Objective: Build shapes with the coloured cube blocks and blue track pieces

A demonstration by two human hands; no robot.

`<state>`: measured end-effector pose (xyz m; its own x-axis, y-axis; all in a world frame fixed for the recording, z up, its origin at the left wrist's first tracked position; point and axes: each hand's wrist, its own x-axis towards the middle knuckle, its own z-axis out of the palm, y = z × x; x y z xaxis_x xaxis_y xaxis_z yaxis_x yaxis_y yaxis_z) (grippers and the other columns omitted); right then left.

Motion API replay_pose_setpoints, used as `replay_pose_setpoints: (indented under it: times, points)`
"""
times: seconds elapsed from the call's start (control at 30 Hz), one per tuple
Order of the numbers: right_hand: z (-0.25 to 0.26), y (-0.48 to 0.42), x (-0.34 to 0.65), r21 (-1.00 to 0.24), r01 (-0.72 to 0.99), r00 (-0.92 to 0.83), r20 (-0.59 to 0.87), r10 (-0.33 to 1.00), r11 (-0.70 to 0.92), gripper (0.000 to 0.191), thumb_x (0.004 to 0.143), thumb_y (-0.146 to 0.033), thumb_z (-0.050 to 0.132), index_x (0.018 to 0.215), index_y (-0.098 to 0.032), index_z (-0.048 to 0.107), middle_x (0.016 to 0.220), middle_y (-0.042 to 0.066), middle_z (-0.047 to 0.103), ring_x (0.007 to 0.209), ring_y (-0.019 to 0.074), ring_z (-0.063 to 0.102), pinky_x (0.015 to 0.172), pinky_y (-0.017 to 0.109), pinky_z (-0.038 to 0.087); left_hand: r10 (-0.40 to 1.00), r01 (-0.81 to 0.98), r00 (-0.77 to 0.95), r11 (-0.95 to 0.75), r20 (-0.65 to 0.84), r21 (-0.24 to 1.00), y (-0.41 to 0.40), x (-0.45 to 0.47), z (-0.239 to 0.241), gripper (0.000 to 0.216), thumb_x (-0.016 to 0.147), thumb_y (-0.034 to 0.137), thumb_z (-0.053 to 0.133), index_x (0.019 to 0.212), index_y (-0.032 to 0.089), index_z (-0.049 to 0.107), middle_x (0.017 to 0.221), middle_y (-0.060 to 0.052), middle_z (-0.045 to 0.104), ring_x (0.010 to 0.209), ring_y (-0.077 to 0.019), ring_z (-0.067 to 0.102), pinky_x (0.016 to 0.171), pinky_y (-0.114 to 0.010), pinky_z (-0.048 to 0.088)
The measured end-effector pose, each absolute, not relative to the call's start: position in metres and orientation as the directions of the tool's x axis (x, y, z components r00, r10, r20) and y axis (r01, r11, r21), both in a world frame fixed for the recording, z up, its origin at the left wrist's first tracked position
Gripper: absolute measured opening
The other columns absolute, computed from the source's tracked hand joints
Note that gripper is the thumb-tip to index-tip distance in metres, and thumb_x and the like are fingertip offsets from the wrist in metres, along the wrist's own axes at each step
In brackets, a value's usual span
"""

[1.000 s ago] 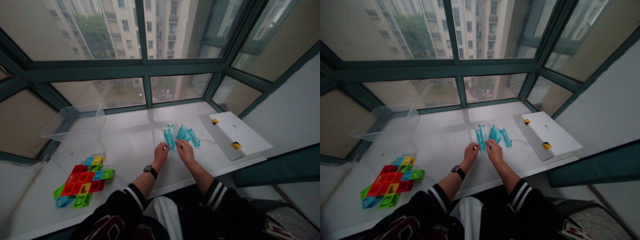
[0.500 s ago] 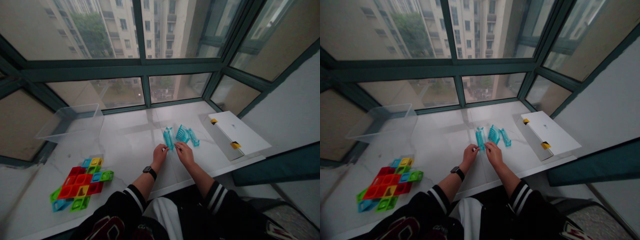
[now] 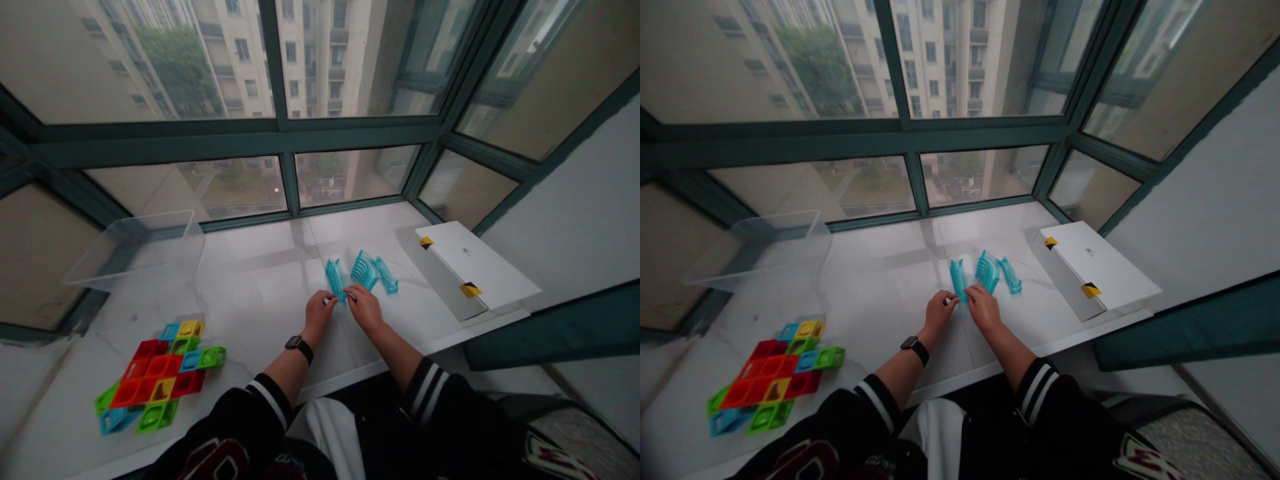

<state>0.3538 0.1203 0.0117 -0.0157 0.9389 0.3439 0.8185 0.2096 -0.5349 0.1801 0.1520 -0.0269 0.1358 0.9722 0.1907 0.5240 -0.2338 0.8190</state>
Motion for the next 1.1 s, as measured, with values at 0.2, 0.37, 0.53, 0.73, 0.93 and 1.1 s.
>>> replay_pose_setpoints:
  times: [0.2, 0.37, 0.53, 0.73, 0.93, 1.1]
  points:
    - [0.012, 0.123, 0.353, -0.522, 0.828, -0.029, 0.321, 0.947, 0.203, 0.031, 0.098, -0.013, 0.055, 0.115, -0.026, 0.077, 0.115, 0.006, 0.076, 0.107, 0.0219, 0.071, 0.099, 0.034, 0.057, 0.973, 0.532, 0.146, -0.229, 0.178, 0.815, 0.152, 0.181, -0.025, 0.015, 0.093, 0.035, 0.069, 0.088, 0.022, 0.073, 0.088, -0.001, 0.071, 0.074, -0.0162, 0.06, 0.077, -0.03, 0.047]
    - [0.011, 0.123, 0.354, -0.539, 0.813, -0.038, 0.331, 0.943, 0.222, 0.032, 0.098, -0.014, 0.054, 0.116, -0.026, 0.077, 0.116, 0.006, 0.076, 0.108, 0.022, 0.071, 0.1, 0.035, 0.057, 0.97, 0.511, 0.139, -0.244, 0.201, 0.824, 0.152, 0.181, -0.025, 0.012, 0.093, 0.034, 0.071, 0.09, 0.022, 0.073, 0.089, -0.001, 0.073, 0.074, -0.0159, 0.061, 0.077, -0.03, 0.048]
    - [0.011, 0.121, 0.355, -0.556, 0.8, -0.016, 0.358, 0.934, 0.227, 0.031, 0.1, -0.016, 0.053, 0.117, -0.025, 0.078, 0.116, 0.006, 0.076, 0.109, 0.0217, 0.071, 0.099, 0.034, 0.057, 0.97, 0.467, 0.094, -0.24, 0.222, 0.851, 0.154, 0.183, -0.026, 0.015, 0.093, 0.036, 0.07, 0.09, 0.022, 0.074, 0.089, -0.001, 0.074, 0.074, -0.0157, 0.061, 0.076, -0.029, 0.049]
    - [0.01, 0.121, 0.357, -0.561, 0.796, -0.003, 0.372, 0.928, 0.227, 0.031, 0.099, -0.017, 0.054, 0.117, -0.024, 0.078, 0.115, 0.007, 0.076, 0.107, 0.0222, 0.071, 0.099, 0.036, 0.057, 0.967, 0.428, 0.085, -0.252, 0.239, 0.868, 0.154, 0.186, -0.027, 0.018, 0.093, 0.038, 0.071, 0.088, 0.022, 0.075, 0.088, -0.002, 0.073, 0.075, -0.0161, 0.06, 0.074, -0.029, 0.048]
    - [0.005, 0.123, 0.359, -0.567, 0.788, -0.01, 0.379, 0.925, 0.24, 0.031, 0.098, -0.015, 0.055, 0.118, -0.025, 0.078, 0.115, 0.007, 0.076, 0.108, 0.0222, 0.07, 0.099, 0.036, 0.056, 0.963, 0.413, 0.085, -0.269, 0.257, 0.87, 0.153, 0.188, -0.033, 0.02, 0.095, 0.038, 0.068, 0.085, 0.022, 0.074, 0.085, -0.002, 0.071, 0.074, -0.0162, 0.06, 0.074, -0.03, 0.047]
    - [0.002, 0.123, 0.359, -0.572, 0.786, -0.01, 0.369, 0.929, 0.236, 0.032, 0.098, -0.015, 0.055, 0.118, -0.025, 0.078, 0.115, 0.006, 0.076, 0.107, 0.0222, 0.071, 0.098, 0.035, 0.056, 0.961, 0.429, 0.075, -0.273, 0.267, 0.861, 0.153, 0.188, -0.038, 0.02, 0.095, 0.038, 0.067, 0.086, 0.022, 0.075, 0.086, -0.002, 0.071, 0.077, -0.0169, 0.06, 0.076, -0.03, 0.047]
